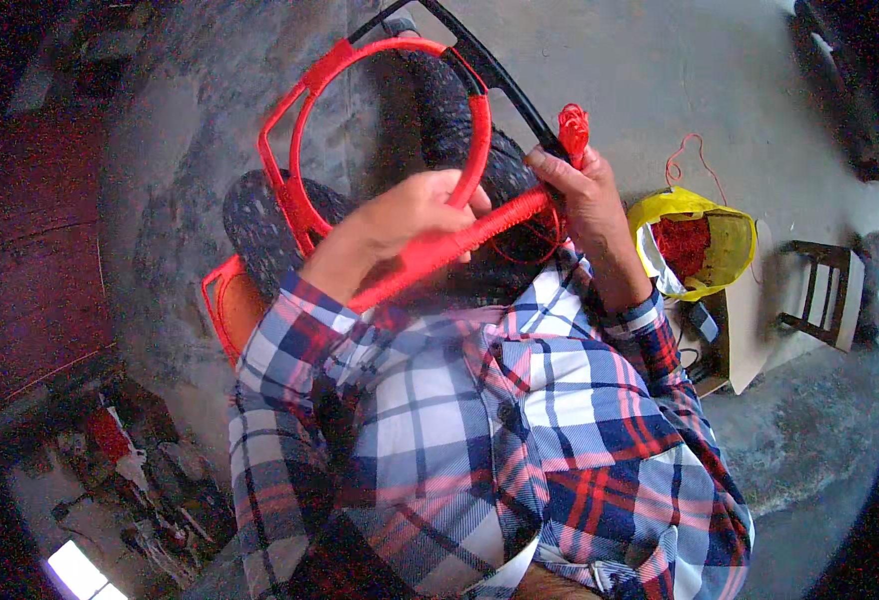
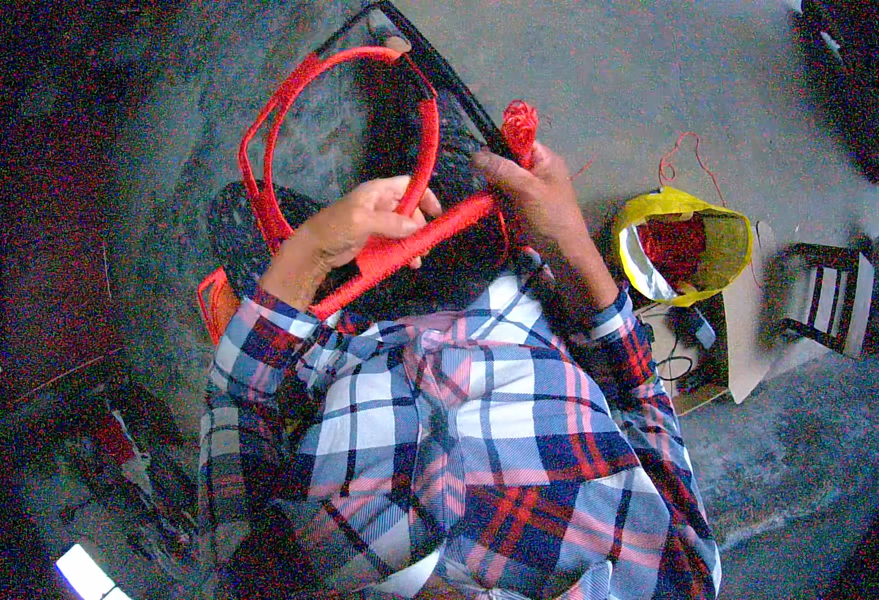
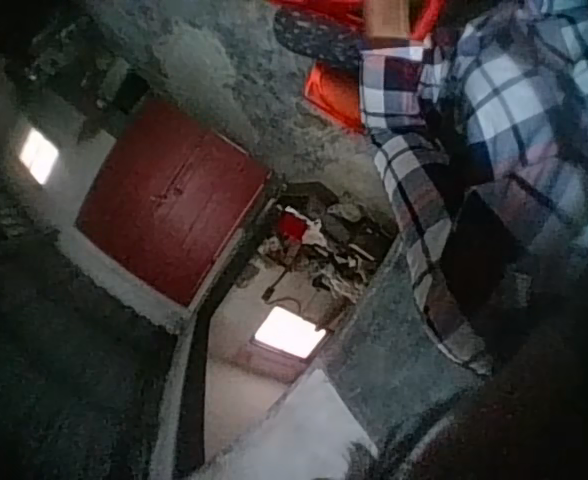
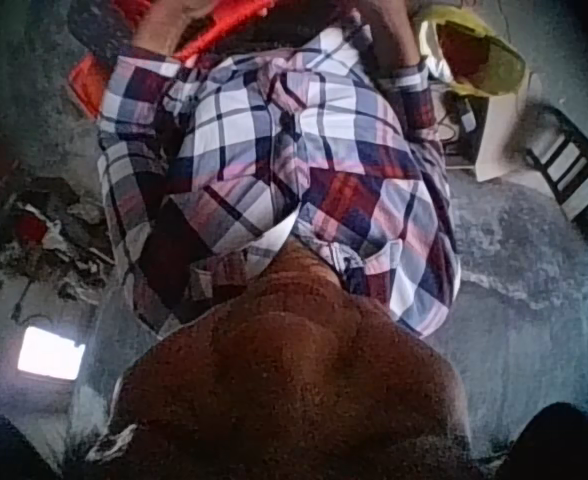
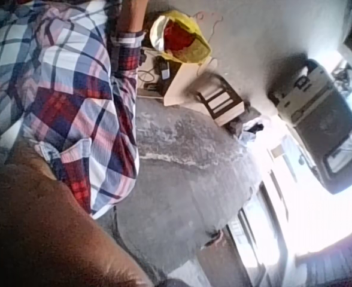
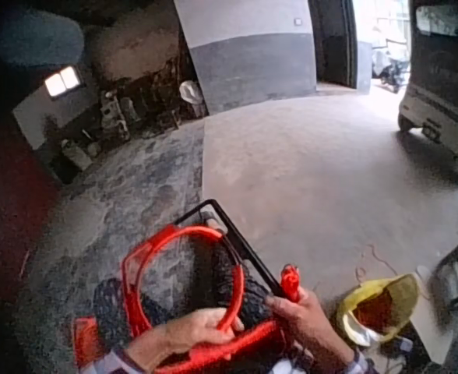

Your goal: The person wraps a red string around the frame of a red plastic chair by hand.

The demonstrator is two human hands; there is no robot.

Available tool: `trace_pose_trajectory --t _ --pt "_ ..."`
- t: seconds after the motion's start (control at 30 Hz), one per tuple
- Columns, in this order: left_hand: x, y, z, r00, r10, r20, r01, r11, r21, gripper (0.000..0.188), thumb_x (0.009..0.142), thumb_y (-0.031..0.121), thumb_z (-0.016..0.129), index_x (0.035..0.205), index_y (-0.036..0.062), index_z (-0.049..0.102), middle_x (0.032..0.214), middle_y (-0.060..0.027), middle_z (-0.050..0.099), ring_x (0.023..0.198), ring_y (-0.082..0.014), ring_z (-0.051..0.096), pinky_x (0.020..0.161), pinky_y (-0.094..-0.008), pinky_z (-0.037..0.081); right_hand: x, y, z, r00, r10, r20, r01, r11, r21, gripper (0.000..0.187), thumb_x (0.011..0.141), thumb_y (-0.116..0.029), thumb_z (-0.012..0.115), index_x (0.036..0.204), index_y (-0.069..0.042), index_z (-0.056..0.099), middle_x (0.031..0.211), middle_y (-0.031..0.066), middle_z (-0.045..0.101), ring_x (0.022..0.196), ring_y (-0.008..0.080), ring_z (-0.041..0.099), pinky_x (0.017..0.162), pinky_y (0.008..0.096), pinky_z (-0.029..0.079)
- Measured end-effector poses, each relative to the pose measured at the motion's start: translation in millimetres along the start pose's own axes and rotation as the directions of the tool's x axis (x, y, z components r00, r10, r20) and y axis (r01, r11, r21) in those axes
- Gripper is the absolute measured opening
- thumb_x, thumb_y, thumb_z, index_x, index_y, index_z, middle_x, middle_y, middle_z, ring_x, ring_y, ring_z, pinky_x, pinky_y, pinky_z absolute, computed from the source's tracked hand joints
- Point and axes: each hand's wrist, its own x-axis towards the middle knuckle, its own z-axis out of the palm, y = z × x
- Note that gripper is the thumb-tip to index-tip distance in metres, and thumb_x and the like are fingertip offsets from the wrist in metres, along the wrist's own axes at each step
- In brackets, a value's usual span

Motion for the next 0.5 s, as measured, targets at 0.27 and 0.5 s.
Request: trace_pose_trajectory --t 0.27,0.5 --pt "6.6 -5.9 -4.2 0.998 -0.036 0.049 0.041 0.995 -0.090 0.030 0.076 0.007 0.063 0.102 -0.0028 0.051 0.085 -0.0092 0.059 0.074 -0.0180 0.063 0.065 -0.0299 0.056 1.2 2.2 3.1 1.000 -0.006 -0.019 0.008 0.996 0.090 0.013 0.084 -0.015 0.065 0.086 -0.009 0.054 0.070 -0.0048 0.051 0.058 0.0060 0.046 0.051 0.0226 0.037" --pt "7.6 -15.0 -7.6 0.996 0.060 0.068 -0.054 0.995 -0.080 0.028 0.077 0.005 0.062 0.102 -0.0032 0.051 0.086 -0.0091 0.059 0.074 -0.0171 0.063 0.064 -0.0300 0.056 -2.5 2.2 4.6 0.999 0.003 -0.046 0.002 0.994 0.105 0.012 0.084 -0.014 0.065 0.087 -0.010 0.054 0.069 -0.0051 0.050 0.058 0.0057 0.046 0.050 0.0225 0.036"
